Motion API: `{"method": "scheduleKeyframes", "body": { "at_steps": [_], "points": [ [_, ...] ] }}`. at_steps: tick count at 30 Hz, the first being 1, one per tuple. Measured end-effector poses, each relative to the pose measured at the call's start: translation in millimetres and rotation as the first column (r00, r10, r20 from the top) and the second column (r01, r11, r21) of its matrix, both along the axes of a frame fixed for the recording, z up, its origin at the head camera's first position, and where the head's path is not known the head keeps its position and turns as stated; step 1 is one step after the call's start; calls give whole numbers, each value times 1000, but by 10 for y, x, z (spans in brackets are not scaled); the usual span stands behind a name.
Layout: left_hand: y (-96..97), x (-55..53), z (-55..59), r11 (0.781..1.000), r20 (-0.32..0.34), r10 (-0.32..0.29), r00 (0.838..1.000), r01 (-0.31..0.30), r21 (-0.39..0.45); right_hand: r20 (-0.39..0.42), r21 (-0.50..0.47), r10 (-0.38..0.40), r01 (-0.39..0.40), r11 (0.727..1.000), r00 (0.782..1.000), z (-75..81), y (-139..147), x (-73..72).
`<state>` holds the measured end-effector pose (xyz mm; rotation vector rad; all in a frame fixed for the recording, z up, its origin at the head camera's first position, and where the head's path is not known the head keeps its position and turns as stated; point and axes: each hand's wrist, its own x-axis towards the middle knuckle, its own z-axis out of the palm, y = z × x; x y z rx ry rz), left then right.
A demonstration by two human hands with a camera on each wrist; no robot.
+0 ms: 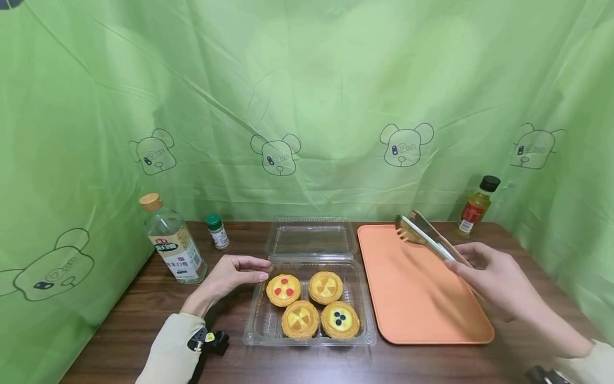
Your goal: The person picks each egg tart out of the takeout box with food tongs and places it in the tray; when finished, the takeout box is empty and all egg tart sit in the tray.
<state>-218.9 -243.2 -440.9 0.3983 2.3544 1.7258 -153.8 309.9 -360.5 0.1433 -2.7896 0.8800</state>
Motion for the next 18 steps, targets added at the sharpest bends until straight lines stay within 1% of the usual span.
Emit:
{"method": "scheduleKeyframes", "body": {
  "at_steps": [5,9,12,18],
  "points": [
    [2,-2,-7,1000,-9,6,1000,-6,-21,16,-47,84,-83,995,996,62,-327,3],
    [4,1,-9,1000,-12,9,1000,-9,-19,27,-102,161,-157,982,987,66,-598,5],
    [8,6,-7,1000,-11,7,1000,-7,-18,53,-146,220,-210,967,974,55,-767,22],
    [0,1,1,1000,-4,6,1000,-6,-8,118,-214,305,-276,937,945,61,-1040,52]
  ]
}}
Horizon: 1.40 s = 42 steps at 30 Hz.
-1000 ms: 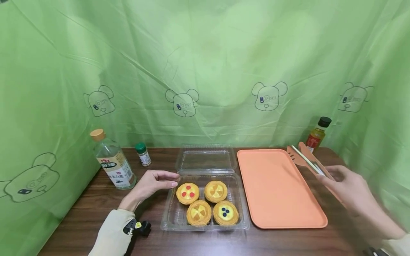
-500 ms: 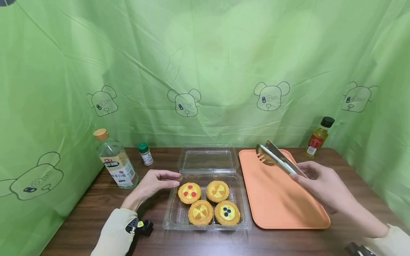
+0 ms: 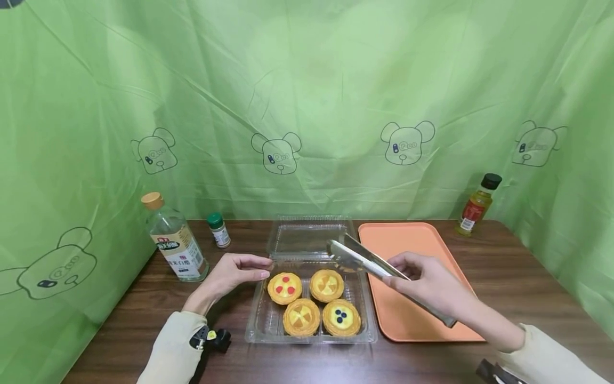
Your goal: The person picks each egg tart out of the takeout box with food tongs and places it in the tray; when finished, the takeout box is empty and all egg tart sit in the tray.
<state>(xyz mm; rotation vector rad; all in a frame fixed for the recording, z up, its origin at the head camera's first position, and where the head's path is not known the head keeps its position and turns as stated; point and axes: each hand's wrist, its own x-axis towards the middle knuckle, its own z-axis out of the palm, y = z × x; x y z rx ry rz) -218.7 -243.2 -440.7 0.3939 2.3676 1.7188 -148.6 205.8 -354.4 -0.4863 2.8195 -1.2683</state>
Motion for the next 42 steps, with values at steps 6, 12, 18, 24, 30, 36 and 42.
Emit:
{"method": "scheduleKeyframes", "body": {
  "at_steps": [6,12,18,24,30,36,42],
  "points": [
    [-15,-3,8,1000,-19,-3,1000,3,-9,38,-14,102,-102,995,994,4,-228,-23],
    [-7,3,11,1000,-27,-5,1000,5,-19,44,3,188,-189,982,981,-4,-418,-67],
    [21,2,15,1000,-20,0,1000,0,-13,25,35,240,-241,970,970,-1,-546,-120],
    [23,-1,14,1000,-31,-15,999,15,-14,32,82,258,-259,962,966,34,-627,-172],
    [12,4,20,1000,-18,4,1000,-4,-7,45,104,299,-302,948,953,64,-713,-233],
    [-6,15,6,1000,-26,-12,1000,12,-11,59,135,326,-331,934,944,73,-782,-291],
    [-9,14,4,1000,-25,-9,1000,8,-14,62,176,346,-352,919,936,130,-844,-300]
  ]
}}
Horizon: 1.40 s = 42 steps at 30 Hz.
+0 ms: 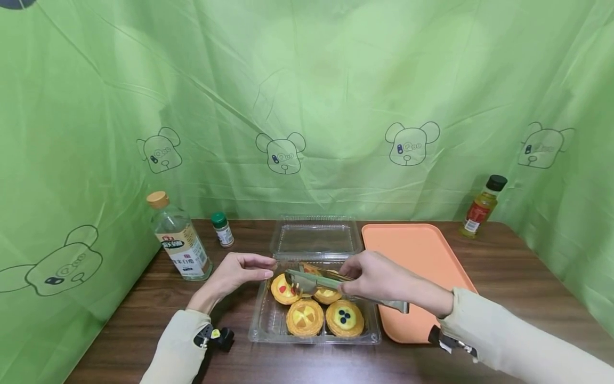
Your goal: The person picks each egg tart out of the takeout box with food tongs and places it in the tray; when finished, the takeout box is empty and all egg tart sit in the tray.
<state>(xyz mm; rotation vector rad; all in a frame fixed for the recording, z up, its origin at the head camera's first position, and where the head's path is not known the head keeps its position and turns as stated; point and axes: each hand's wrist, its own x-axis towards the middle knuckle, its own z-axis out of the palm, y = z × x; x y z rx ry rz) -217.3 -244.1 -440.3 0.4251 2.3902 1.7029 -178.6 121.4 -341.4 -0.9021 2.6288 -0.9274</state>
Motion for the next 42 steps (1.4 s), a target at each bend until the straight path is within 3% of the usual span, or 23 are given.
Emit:
{"method": "scheduleKeyframes", "body": {
  "at_steps": [11,19,27,42],
  "points": [
    [-1,1,14,1000,4,-1,1000,1,3,103,74,-23,15,997,994,126,-129,-32],
    [7,3,7,1000,3,-8,1000,8,1,208,119,-35,10,993,978,213,-187,-125],
    [22,-4,11,1000,6,1,1000,-1,-2,284,119,-56,22,993,957,171,-211,-200],
    [12,-17,-5,1000,2,9,1000,-9,-15,309,12,12,-17,1000,951,48,-97,-204]
  ]
}}
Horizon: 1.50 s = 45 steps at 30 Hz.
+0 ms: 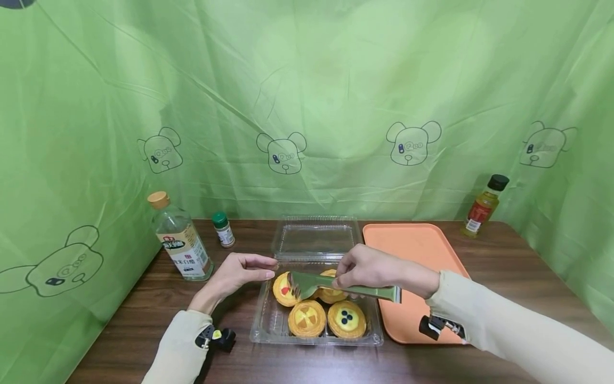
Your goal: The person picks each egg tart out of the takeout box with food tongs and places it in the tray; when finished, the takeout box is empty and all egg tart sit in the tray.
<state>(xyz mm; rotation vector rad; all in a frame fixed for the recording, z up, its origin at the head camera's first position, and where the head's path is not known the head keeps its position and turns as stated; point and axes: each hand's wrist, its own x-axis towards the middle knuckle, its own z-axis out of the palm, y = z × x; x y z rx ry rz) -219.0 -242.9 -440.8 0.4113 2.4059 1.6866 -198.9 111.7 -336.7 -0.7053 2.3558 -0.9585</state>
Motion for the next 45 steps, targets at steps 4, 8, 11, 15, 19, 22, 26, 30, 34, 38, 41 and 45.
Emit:
{"method": "scheduleKeyframes", "body": {
  "at_steps": [4,8,11,15,19,22,26,30,34,38,41,45],
  "points": [
    [1,3,-3,1000,5,4,1000,-4,-3,18,-41,-11,12,999,1000,-23,39,15],
    [10,5,4,1000,6,8,1000,-8,10,21,-78,-20,22,997,1000,-45,71,28],
    [13,8,3,1000,2,2,1000,-2,29,15,-96,-24,25,995,1000,-63,99,38],
    [13,13,2,999,1,-4,1000,4,43,6,-117,-29,30,993,1000,-91,147,45],
    [13,15,2,999,-7,-7,1000,8,34,-17,-126,-37,34,991,999,-99,195,48],
    [10,16,6,1000,-11,-8,1000,8,30,-44,-122,-43,37,992,998,-81,230,50],
    [6,21,10,1000,-5,-8,1000,8,29,-64,-134,-55,47,990,996,-35,284,56],
    [10,21,7,1000,0,-4,1000,4,24,-85,-135,-76,64,989,993,27,351,61],
    [11,18,12,1000,-6,-2,1000,2,18,-117,-123,-112,97,988,987,85,421,57],
    [8,24,21,1000,-5,1,1000,-1,14,-112,-132,-143,128,983,983,134,501,52],
    [7,30,24,1000,4,-2,1000,2,19,-95,-144,-158,143,979,983,169,569,54],
    [5,32,20,1000,7,-7,1000,7,27,-87,-155,-178,163,974,980,208,656,49]
  ]
}}
